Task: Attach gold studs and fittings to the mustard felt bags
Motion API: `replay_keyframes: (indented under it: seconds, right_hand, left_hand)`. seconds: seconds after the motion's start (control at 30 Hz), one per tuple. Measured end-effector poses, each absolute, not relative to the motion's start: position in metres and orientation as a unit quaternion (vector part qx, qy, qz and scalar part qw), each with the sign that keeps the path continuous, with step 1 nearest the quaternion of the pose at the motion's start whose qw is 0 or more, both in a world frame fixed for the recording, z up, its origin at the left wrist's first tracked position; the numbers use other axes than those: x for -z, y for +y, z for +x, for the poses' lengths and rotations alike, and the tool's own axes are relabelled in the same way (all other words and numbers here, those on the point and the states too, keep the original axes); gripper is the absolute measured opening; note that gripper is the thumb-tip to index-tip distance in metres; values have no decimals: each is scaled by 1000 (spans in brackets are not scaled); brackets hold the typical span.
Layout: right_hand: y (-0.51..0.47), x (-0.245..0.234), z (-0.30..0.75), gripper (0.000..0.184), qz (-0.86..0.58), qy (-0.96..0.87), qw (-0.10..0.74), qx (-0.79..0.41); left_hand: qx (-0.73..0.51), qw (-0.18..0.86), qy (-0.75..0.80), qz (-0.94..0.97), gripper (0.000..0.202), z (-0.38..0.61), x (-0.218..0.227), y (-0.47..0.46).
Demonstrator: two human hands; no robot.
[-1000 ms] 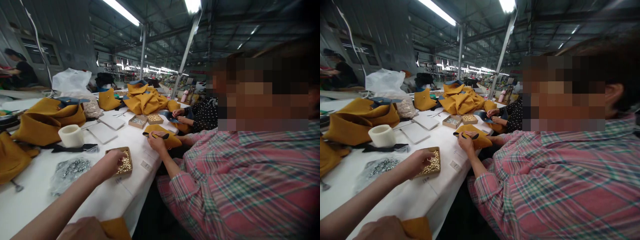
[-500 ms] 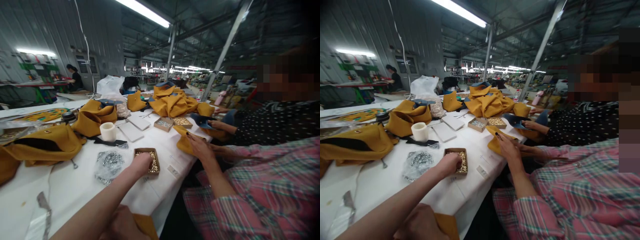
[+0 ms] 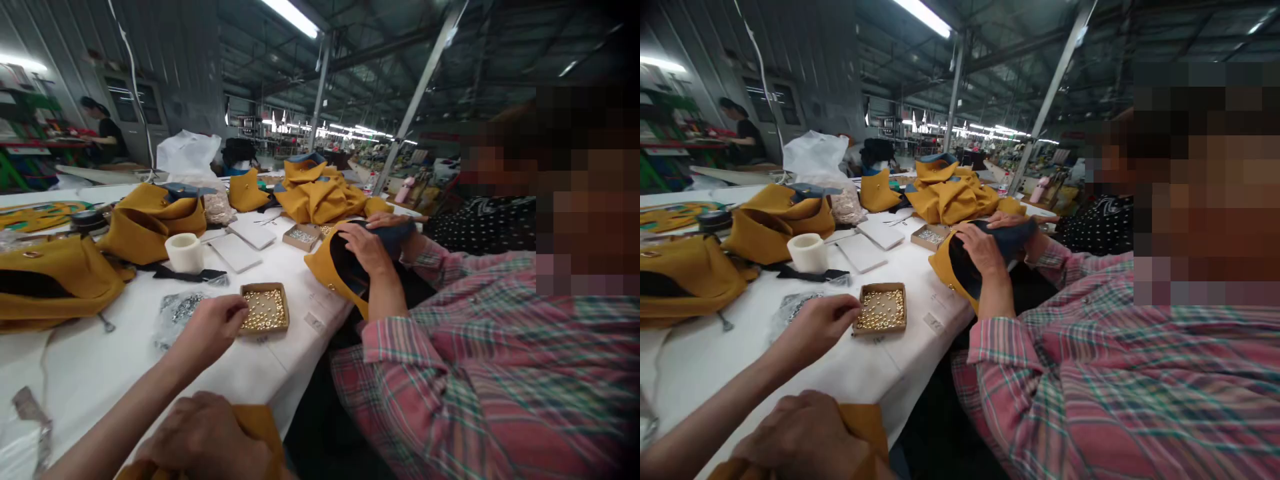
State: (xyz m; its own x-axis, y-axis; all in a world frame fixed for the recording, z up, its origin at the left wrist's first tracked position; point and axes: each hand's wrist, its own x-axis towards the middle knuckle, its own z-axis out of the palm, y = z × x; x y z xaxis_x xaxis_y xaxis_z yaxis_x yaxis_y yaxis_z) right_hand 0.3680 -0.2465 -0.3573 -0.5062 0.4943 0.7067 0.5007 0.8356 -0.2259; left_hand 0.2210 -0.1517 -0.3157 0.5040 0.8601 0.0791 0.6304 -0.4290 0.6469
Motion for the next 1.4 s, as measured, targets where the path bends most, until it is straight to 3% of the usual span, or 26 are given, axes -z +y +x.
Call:
replay_keyframes:
  seconds: [0.1,0.17,0.37,0.5,0.83,1.13,1.4]
  right_hand:
    - [-277,400,305,9,-230,-893,386,-3]
    - [-291,412,297,7,-225,-893,389,-18]
    - [-320,381,345,25,-219,-847,475,-90]
    - [-329,354,360,20,-232,-827,505,-86]
    - [-346,324,372,20,-247,-814,524,-47]
    - [-358,315,371,26,-266,-809,519,-73]
    - [-359,310,369,28,-289,-794,527,-88]
  left_hand:
    - [-281,483,496,665,41,170,306,-196]
    - [-321,543,512,583,47,143,303,-228]
    - [-363,555,532,526,47,118,299,-300]
    - [-381,562,540,497,51,120,295,-317]
    - [-389,548,480,564,31,124,289,-339]
    - [-383,564,462,567,28,117,321,-350]
    - [-420,534,472,562,30,133,303,-353]
